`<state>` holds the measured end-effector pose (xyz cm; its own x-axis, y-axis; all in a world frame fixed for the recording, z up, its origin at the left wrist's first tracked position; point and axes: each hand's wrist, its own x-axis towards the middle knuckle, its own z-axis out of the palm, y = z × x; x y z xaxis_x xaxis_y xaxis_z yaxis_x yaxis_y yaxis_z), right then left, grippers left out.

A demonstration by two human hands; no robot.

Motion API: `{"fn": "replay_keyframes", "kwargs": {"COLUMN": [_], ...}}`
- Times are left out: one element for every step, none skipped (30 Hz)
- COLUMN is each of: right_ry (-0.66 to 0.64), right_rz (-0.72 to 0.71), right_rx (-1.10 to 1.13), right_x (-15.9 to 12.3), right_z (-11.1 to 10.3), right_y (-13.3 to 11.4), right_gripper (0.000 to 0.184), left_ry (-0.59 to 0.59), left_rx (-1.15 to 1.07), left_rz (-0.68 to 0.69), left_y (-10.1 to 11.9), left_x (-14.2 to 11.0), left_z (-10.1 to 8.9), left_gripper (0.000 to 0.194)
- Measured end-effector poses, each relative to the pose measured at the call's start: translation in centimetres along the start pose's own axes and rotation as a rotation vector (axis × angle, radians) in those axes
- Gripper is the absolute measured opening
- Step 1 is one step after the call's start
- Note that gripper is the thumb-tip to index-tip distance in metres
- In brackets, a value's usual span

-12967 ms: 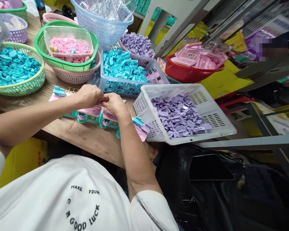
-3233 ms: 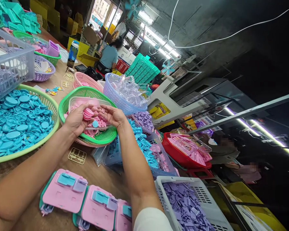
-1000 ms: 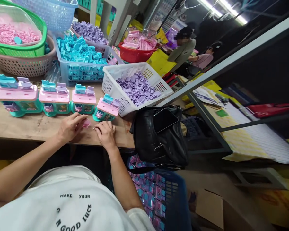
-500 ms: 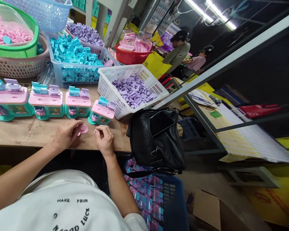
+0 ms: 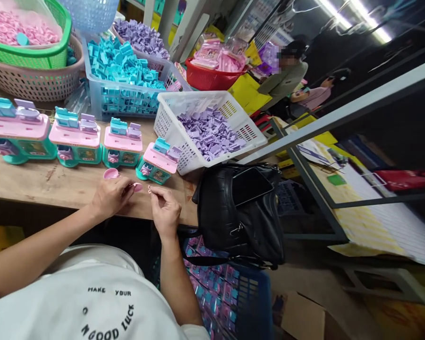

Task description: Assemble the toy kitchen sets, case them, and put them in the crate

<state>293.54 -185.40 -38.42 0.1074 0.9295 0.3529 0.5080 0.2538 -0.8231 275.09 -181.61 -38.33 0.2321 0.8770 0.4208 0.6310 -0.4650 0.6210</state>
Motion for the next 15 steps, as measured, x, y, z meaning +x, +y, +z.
{"fn": "replay_keyframes", "kwargs": {"right_ry": [0.046,0.085,0.111,0.126,0.132,0.129,0.124,0.120,0.120,0.124,0.130,0.139,0.148,0.159,0.168], "right_rz": [0.028,0.043,0.044,0.036,0.023,0.014,0.013,0.019,0.027,0.033,0.033,0.026,0.015,0.000,-0.015], "right_rx": [0.061,0.112,0.151,0.176,0.189,0.191,0.184,0.171,0.155,0.141,0.133,0.132,0.139,0.152,0.162], "right_x": [0.1,0.1,0.2,0.3,0.3,0.3,0.3,0.2,0.2,0.1,0.1,0.0,0.0,0.0,0.0], "right_z": [0.4,0.8,1.4,1.9,2.5,3.0,3.4,3.8,4.1,4.3,4.4,4.5,4.6,4.7,4.7], "right_y": [-0.5,-0.9,-1.3,-1.6,-1.8,-2.0,-2.0,-2.0,-1.9,-1.8,-1.7,-1.6,-1.5,-1.5,-1.5], "right_gripper": [0.016,0.017,0.017,0.018,0.018,0.018,0.018,0.018,0.019,0.020,0.020,0.020,0.019,0.018,0.016], "left_ry": [-0.004,-0.006,0.000,0.010,0.021,0.032,0.039,0.040,0.036,0.029,0.026,0.030,0.036,0.046,0.055], "left_rx": [-0.038,-0.080,-0.122,-0.159,-0.189,-0.213,-0.233,-0.249,-0.264,-0.279,-0.292,-0.303,-0.312,-0.317,-0.318], "left_rz": [-0.047,-0.086,-0.114,-0.132,-0.141,-0.151,-0.164,-0.181,-0.199,-0.217,-0.232,-0.240,-0.241,-0.237,-0.228], "left_y": [0.5,0.9,1.2,1.5,1.8,1.9,2.0,2.0,2.0,2.0,1.9,1.9,1.8,1.8,1.7], "left_x": [0.0,0.0,0.1,0.1,0.1,0.1,0.2,0.2,0.2,0.2,0.3,0.3,0.3,0.2,0.2], "left_z": [0.1,0.2,0.4,0.5,0.7,0.8,0.9,0.9,1.0,1.0,1.1,1.1,1.1,1.2,1.2], "left_gripper": [0.024,0.024,0.024,0.025,0.025,0.025,0.025,0.025,0.024,0.023,0.022,0.022,0.022,0.022,0.022]}}
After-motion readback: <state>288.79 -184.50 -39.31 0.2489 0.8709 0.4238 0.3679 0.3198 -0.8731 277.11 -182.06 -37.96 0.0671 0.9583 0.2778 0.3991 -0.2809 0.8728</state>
